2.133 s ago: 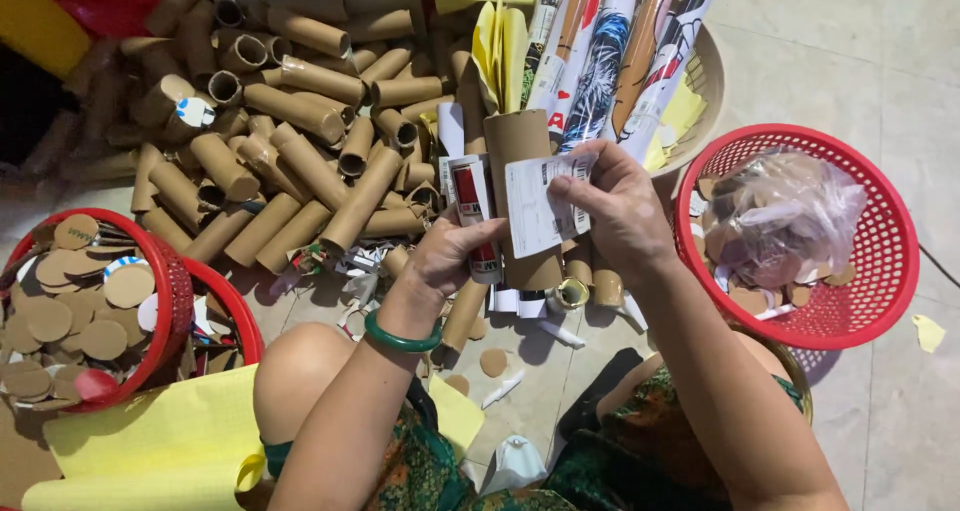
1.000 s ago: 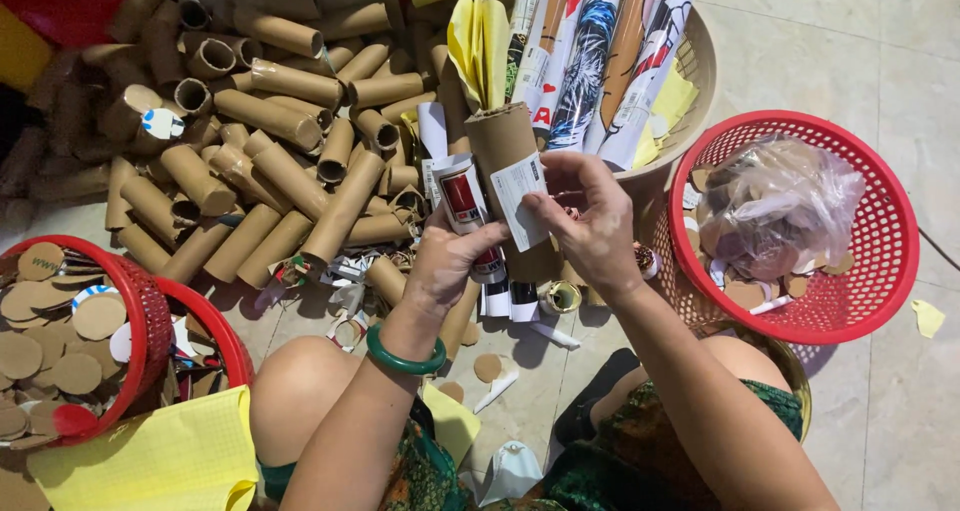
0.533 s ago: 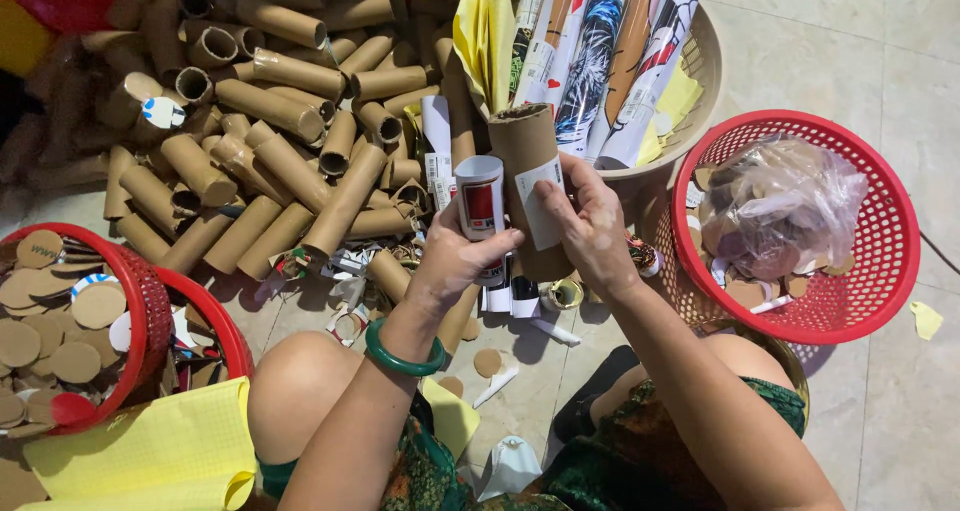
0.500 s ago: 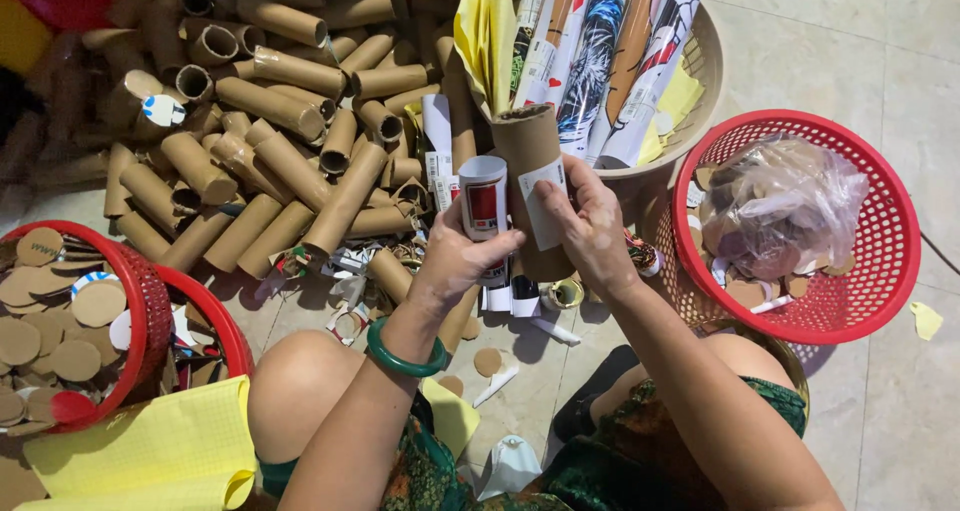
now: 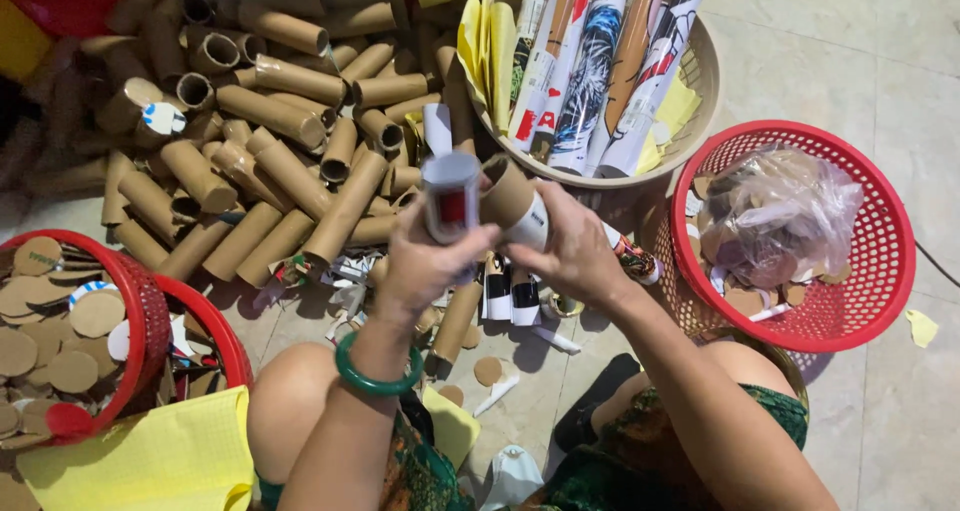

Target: The recorder is assembling confetti poppers by wrapping cardboard tubes with printed paper and adding paper caps.

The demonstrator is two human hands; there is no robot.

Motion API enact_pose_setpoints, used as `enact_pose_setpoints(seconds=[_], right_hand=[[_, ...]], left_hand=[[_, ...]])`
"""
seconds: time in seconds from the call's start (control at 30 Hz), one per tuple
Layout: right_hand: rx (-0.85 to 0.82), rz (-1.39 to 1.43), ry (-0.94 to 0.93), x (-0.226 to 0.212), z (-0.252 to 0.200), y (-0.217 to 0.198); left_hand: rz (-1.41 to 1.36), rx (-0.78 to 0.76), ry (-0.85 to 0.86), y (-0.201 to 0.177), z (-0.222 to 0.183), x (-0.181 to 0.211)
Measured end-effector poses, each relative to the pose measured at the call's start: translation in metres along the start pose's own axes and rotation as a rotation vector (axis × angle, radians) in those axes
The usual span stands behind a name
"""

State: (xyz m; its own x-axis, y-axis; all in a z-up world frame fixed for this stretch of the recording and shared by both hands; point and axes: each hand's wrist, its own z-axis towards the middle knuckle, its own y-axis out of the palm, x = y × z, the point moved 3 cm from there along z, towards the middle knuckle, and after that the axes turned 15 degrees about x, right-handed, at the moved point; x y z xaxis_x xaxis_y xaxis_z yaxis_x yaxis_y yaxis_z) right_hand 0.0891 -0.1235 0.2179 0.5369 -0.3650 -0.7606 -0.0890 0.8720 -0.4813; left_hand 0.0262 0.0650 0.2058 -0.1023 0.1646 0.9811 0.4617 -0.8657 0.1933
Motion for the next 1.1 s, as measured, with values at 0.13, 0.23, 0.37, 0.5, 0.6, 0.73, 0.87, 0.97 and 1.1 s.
enact_pose_setpoints(seconds=[0.13, 0.23, 0.37, 0.5, 0.6, 0.73, 0.87, 0.97, 1.1], right_hand=[[0.027, -0.174, -0.178, 0.001, -0.005, 0.005], [-0.050, -0.124, 0.113, -0.001, -0.005, 0.006], [-0.035, -0.043, -0.109, 0.002, -0.007, 0.005], [-0.201, 0.001, 0.101, 0.012, -0.004, 0.002], [-0.292, 0.047, 0.194, 0.016, -0.008, 0.003], [-0.331, 0.485, 0.398, 0.016, -0.012, 0.004], [-0.309, 0.451, 0.286, 0.023, -0.016, 0.007], [-0.337, 0.509, 0.422, 0.031, -0.025, 0.019], [-0.284, 0.313, 0.486, 0.063, -0.040, 0.041]], left_hand=[[0.114, -0.063, 0.059, 0.007, -0.005, -0.009], [0.162, -0.136, 0.147, 0.011, -0.009, -0.003], [0.192, -0.054, 0.049, 0.002, -0.001, -0.002], [0.084, 0.020, -0.015, -0.011, 0.007, 0.002], [0.100, -0.037, -0.014, -0.009, 0.009, -0.001], [0.156, -0.197, 0.040, 0.010, -0.003, -0.005], [0.235, -0.227, 0.092, 0.003, 0.010, -0.017], [0.028, -0.187, -0.081, 0.000, 0.017, -0.021], [-0.130, 0.065, -0.190, -0.012, 0.023, -0.033]])
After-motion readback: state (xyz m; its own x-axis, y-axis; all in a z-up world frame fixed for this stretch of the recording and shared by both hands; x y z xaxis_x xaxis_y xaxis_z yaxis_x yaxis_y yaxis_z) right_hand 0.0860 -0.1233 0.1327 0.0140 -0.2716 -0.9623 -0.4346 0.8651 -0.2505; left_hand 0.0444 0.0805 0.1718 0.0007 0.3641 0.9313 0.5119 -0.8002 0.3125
